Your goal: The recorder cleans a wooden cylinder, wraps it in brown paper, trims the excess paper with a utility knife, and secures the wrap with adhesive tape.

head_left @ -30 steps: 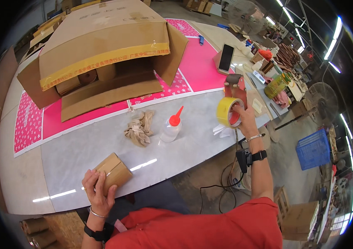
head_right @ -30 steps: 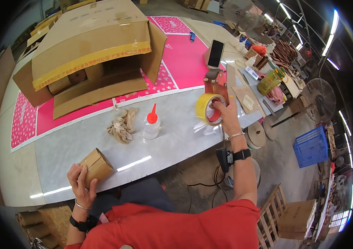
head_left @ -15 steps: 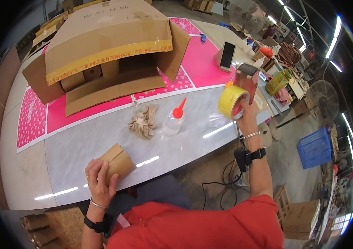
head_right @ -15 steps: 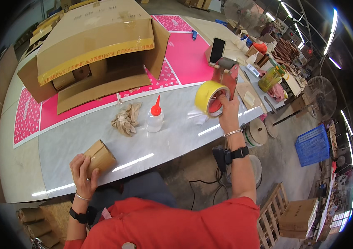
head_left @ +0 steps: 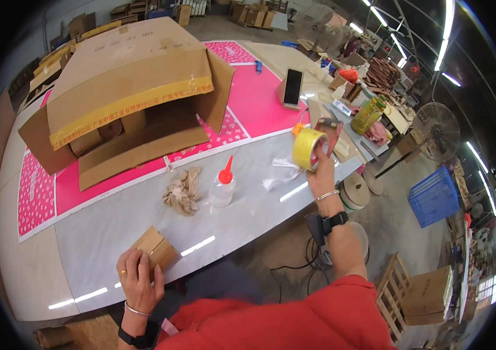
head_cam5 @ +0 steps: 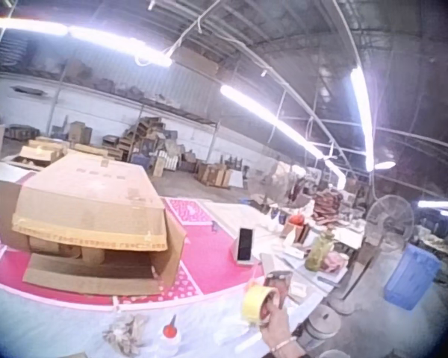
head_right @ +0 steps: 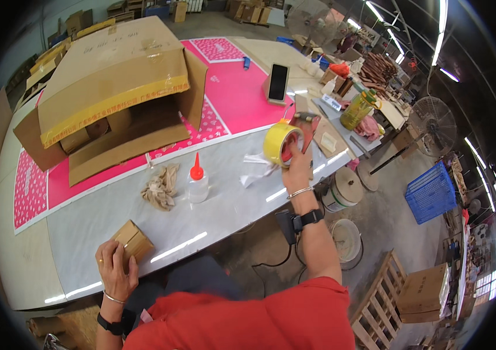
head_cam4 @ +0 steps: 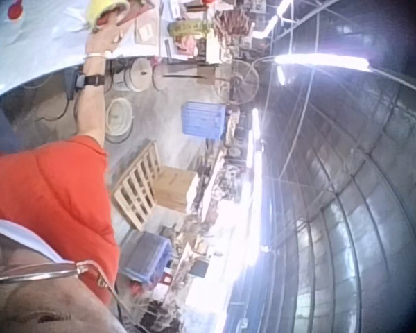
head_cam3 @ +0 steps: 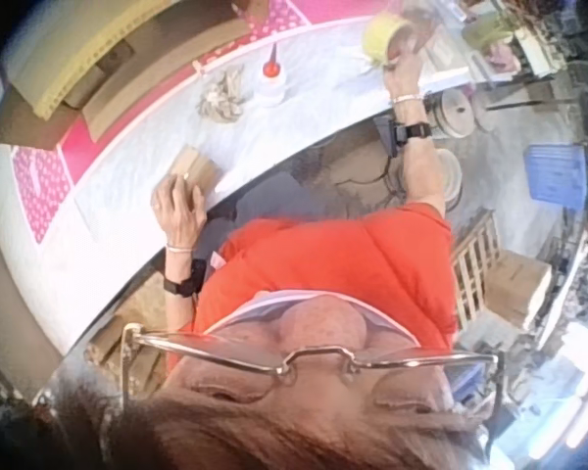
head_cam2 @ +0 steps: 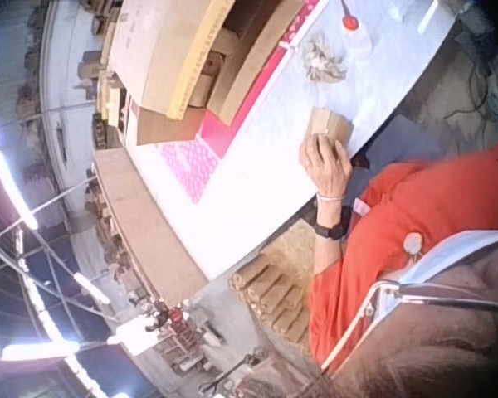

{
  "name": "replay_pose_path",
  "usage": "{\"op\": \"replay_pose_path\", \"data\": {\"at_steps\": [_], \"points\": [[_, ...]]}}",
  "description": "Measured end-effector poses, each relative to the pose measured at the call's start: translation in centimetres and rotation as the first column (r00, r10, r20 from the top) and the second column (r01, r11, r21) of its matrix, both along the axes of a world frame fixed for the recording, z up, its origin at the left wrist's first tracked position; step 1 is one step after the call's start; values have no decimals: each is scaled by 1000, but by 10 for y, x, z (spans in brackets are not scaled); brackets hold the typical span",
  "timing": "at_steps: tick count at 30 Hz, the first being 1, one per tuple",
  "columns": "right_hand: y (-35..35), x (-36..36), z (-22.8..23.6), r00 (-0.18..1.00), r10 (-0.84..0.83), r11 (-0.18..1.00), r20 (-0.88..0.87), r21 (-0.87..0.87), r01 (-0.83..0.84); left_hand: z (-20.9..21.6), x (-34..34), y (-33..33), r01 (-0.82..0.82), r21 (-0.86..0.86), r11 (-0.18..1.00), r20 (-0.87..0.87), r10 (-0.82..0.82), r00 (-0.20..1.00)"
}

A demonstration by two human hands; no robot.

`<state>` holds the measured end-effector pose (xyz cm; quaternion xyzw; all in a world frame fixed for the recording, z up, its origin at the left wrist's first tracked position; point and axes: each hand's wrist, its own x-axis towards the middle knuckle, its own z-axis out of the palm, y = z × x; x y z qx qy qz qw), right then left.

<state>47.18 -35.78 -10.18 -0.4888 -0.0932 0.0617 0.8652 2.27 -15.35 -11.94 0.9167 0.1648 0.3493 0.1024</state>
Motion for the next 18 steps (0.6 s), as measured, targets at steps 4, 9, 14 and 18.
{"op": "replay_pose_path", "data": {"at_steps": [4,9,14,18], "points": [[-1,-17,3,977,31,998,-213,55,-19,2,-1,8,-3,48,999,-65,6,998],[-1,-25,4,978,49,996,-204,77,-34,-10,0,41,-55,-27,998,-28,54,998],[-5,-31,-3,978,8,999,-208,41,0,-10,-2,53,-65,-85,994,-52,60,997],[-8,-32,-10,961,84,996,-264,63,-69,-12,1,69,-112,-294,949,-79,92,993]]}}
